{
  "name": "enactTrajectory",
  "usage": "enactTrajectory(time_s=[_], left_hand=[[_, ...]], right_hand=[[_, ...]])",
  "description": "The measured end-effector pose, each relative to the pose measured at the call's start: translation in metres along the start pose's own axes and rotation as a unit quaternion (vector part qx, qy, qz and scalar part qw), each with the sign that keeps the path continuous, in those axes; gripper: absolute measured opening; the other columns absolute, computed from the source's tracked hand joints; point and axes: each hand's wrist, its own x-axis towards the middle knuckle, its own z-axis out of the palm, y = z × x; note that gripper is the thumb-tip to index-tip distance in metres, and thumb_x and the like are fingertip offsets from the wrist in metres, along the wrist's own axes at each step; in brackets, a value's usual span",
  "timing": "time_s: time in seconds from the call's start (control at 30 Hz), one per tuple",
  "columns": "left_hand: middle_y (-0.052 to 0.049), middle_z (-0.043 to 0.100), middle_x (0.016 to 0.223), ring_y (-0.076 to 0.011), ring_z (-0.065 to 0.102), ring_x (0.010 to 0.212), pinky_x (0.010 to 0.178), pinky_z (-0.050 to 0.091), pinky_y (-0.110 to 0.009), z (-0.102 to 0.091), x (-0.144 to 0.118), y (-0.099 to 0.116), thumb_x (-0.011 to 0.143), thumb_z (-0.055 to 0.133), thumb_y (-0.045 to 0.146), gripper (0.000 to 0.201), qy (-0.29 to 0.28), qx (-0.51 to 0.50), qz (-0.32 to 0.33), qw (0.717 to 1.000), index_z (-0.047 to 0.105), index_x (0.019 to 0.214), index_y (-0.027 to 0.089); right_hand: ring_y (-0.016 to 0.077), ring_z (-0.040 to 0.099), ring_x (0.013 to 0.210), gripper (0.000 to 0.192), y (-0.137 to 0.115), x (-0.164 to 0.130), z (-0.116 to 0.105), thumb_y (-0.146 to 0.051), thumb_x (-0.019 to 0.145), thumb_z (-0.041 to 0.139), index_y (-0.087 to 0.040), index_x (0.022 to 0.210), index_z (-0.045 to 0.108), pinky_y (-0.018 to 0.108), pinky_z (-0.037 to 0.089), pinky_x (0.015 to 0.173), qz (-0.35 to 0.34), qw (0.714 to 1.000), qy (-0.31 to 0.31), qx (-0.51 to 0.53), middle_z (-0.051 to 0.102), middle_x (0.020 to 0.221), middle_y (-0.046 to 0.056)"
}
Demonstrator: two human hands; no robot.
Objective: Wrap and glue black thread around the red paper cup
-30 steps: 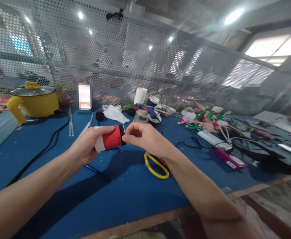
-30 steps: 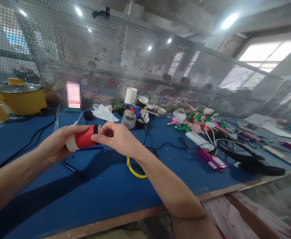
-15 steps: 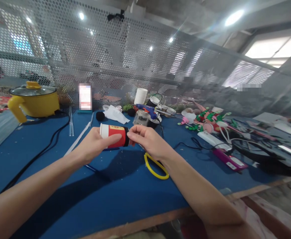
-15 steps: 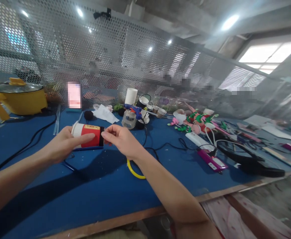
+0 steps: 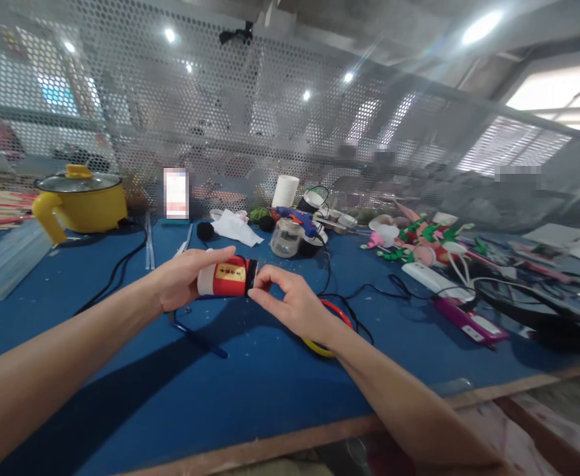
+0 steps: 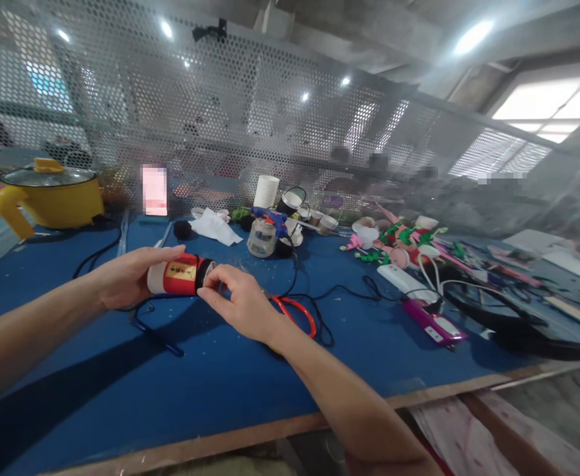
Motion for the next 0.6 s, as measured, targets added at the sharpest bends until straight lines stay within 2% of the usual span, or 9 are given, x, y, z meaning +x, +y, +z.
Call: enactTrajectory(time_s=[0.07, 0.17, 0.23, 0.3, 0.37, 0.47, 0.6], left_hand=[[-0.005, 0.066, 0.061, -0.0103, 0.058, 0.053, 0.051, 0.044, -0.017, 0.001, -0.002, -0.007, 0.065, 0.065, 0.030, 0.018, 0.016, 0.024, 0.039, 0.999, 0.066, 0.066, 0.011], [-0.002, 0.065, 0.056, -0.0083, 0.055, 0.048, 0.048, 0.041, -0.015, 0.003, -0.005, -0.018, 0.065, 0.064, 0.028, 0.016, 0.035, 0.043, 0.088, 0.995, 0.066, 0.061, 0.013], [-0.001, 0.065, 0.055, -0.0077, 0.053, 0.047, 0.047, 0.040, -0.016, 0.003, -0.006, -0.023, 0.065, 0.064, 0.027, 0.014, 0.035, 0.056, 0.103, 0.993, 0.066, 0.059, 0.014], [-0.001, 0.065, 0.056, -0.0078, 0.053, 0.048, 0.048, 0.039, -0.017, 0.003, -0.006, -0.028, 0.064, 0.065, 0.026, 0.013, 0.033, 0.073, 0.113, 0.990, 0.067, 0.060, 0.015], [-0.001, 0.064, 0.056, -0.0086, 0.052, 0.049, 0.050, 0.039, -0.018, 0.002, -0.005, -0.032, 0.063, 0.065, 0.027, 0.013, 0.032, 0.095, 0.128, 0.987, 0.067, 0.059, 0.014], [-0.001, 0.062, 0.052, -0.0099, 0.051, 0.049, 0.050, 0.038, -0.020, 0.001, -0.002, -0.037, 0.062, 0.066, 0.030, 0.018, 0.042, 0.131, 0.138, 0.981, 0.066, 0.058, 0.013], [-0.001, 0.061, 0.053, -0.0107, 0.052, 0.050, 0.050, 0.038, -0.020, 0.002, -0.001, -0.041, 0.063, 0.064, 0.034, 0.021, 0.058, 0.146, 0.128, 0.979, 0.065, 0.061, 0.012]], right_hand=[[0.0103, 0.047, 0.064, 0.015, 0.002, -0.001, 0.000, -0.028, 0.079, 0.049, -0.018, 0.068, 0.048, 0.023, 0.037, 0.062, 0.028, 1.000, 0.007, 0.013, 0.051, 0.067, -0.001], [0.0117, 0.050, 0.066, 0.020, 0.004, 0.000, -0.002, -0.034, 0.082, 0.043, -0.018, 0.072, 0.050, 0.024, 0.040, 0.063, 0.069, 0.994, 0.086, 0.025, 0.054, 0.069, 0.001], [0.0131, 0.052, 0.076, 0.022, 0.004, 0.000, -0.002, -0.033, 0.085, 0.038, -0.017, 0.079, 0.052, 0.026, 0.041, 0.071, 0.045, 0.991, 0.128, 0.013, 0.056, 0.078, 0.003], [0.0145, 0.050, 0.092, 0.024, 0.004, 0.001, -0.001, -0.031, 0.086, 0.034, -0.018, 0.088, 0.054, 0.029, 0.037, 0.084, 0.000, 0.994, 0.114, 0.001, 0.056, 0.094, 0.006], [0.0155, 0.044, 0.106, 0.029, 0.004, 0.002, 0.002, -0.030, 0.088, 0.030, -0.019, 0.098, 0.054, 0.032, 0.032, 0.093, -0.024, 0.997, 0.071, 0.000, 0.052, 0.108, 0.008], [0.0166, 0.040, 0.111, 0.034, 0.002, 0.001, 0.006, -0.032, 0.089, 0.026, -0.020, 0.105, 0.053, 0.036, 0.029, 0.096, -0.016, 1.000, 0.023, 0.008, 0.049, 0.116, 0.007], [0.0155, 0.040, 0.112, 0.037, -0.001, -0.001, 0.011, -0.035, 0.089, 0.024, -0.020, 0.107, 0.053, 0.034, 0.029, 0.097, -0.014, 0.999, 0.007, 0.034, 0.047, 0.117, 0.007]])
